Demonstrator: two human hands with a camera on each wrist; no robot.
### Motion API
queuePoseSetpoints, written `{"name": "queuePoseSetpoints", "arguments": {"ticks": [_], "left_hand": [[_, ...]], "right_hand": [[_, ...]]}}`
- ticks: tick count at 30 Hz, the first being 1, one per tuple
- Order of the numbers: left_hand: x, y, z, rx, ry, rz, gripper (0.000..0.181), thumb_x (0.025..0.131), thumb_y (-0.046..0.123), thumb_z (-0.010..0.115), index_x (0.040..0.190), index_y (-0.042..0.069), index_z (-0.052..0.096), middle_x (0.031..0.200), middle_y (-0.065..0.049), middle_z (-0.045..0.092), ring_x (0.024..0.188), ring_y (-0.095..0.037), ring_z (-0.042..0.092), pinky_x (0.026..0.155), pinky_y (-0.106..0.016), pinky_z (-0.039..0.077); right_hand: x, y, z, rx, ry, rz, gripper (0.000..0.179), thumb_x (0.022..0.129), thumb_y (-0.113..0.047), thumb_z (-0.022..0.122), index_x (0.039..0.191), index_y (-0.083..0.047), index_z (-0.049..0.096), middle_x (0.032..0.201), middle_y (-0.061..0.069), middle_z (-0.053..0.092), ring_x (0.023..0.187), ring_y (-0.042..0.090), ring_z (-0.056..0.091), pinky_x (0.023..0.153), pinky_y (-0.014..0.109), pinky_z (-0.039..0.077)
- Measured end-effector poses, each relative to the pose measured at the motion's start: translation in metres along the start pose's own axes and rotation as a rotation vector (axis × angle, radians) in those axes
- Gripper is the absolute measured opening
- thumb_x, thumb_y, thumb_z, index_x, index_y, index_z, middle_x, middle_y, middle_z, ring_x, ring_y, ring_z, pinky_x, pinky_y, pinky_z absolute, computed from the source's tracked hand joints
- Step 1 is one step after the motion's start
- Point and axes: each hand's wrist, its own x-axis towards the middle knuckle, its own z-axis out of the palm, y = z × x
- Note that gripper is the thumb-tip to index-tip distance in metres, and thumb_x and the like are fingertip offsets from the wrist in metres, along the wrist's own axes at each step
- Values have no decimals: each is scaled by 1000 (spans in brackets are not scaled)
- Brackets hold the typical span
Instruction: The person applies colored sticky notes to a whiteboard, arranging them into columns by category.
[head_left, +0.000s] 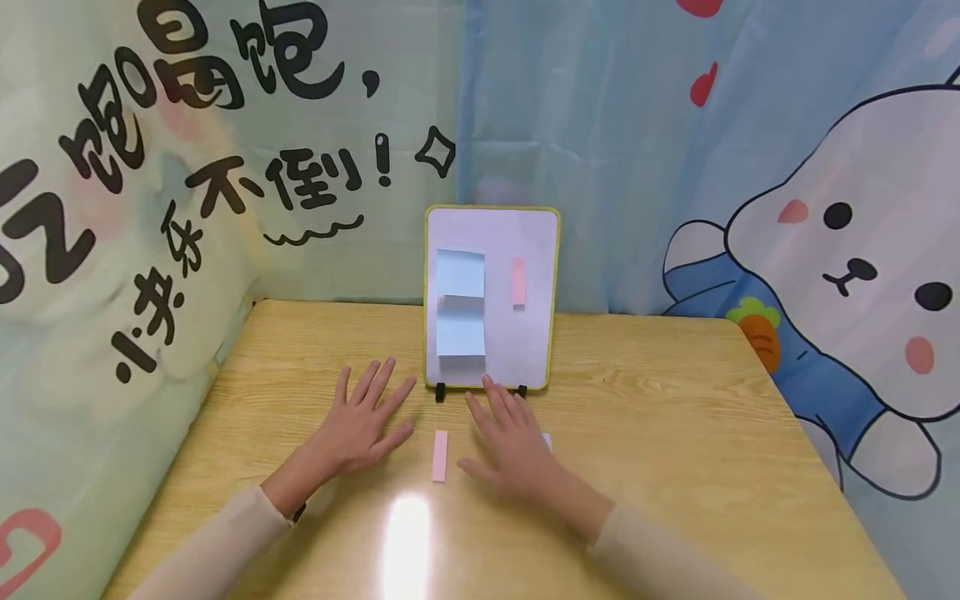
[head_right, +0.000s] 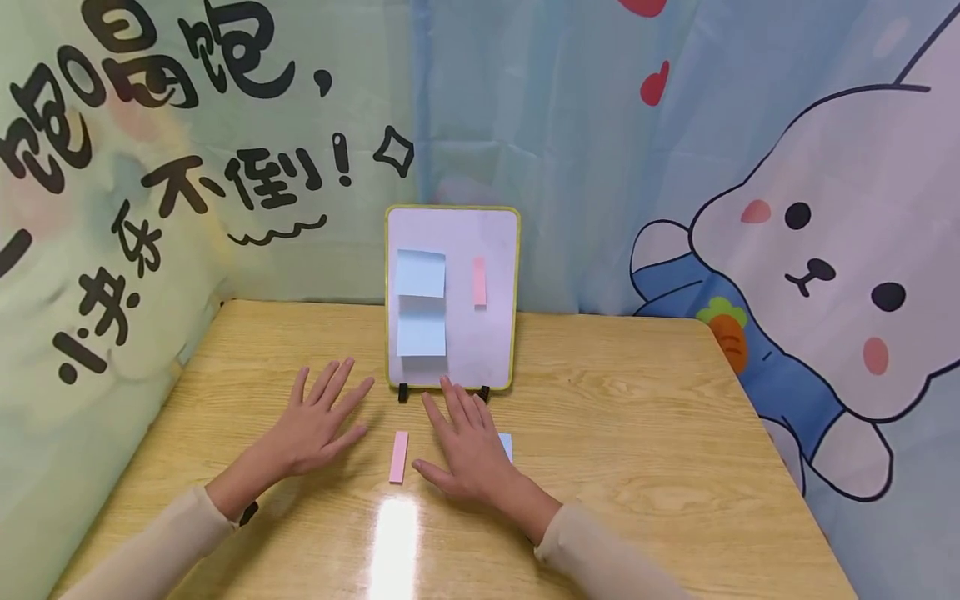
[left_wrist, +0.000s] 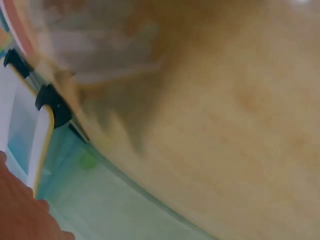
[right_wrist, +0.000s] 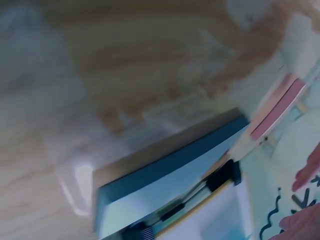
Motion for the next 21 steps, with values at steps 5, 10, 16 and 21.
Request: {"name": "queuePoseSetpoints", "arguments": {"ticks": [5, 10, 16, 21], "left_hand": [[-12, 3, 4, 11, -37, 13, 67, 100, 53, 42, 158, 25, 24, 165, -17, 14, 152, -37, 17, 116, -67, 3], [-18, 5, 7, -4, -53, 34, 67, 101, 54, 41, 159, 26, 23, 166, -16, 14, 152, -36, 17, 116, -68, 3], [-25, 6, 11, -22, -39, 28, 66, 100, 52, 43, 158, 24, 28, 165, -16, 16, 152, -37, 18, 115, -68, 3], [-30, 9, 10, -41, -55, 38, 65, 100, 51, 45, 157, 23, 30, 165, -17, 18, 152, -37, 18, 115, -69, 4]], "right_hand": [[-1, -12, 0, 28, -65, -1, 89, 89, -54, 62, 155, -6, 28, 163, 24, 17, 146, 42, 28, 112, 63, 29], [-1, -18, 3, 49, -93, -6, 86, 91, -51, 63, 155, -5, 30, 162, 24, 17, 146, 41, 29, 112, 63, 30], [3, -27, 3, 127, -115, -24, 79, 91, -47, 66, 149, -1, 39, 159, 27, 26, 142, 42, 37, 110, 59, 37], [7, -36, -1, 149, -196, -26, 65, 93, -40, 66, 141, 1, 49, 149, 25, 44, 134, 40, 48, 107, 52, 44]]}}
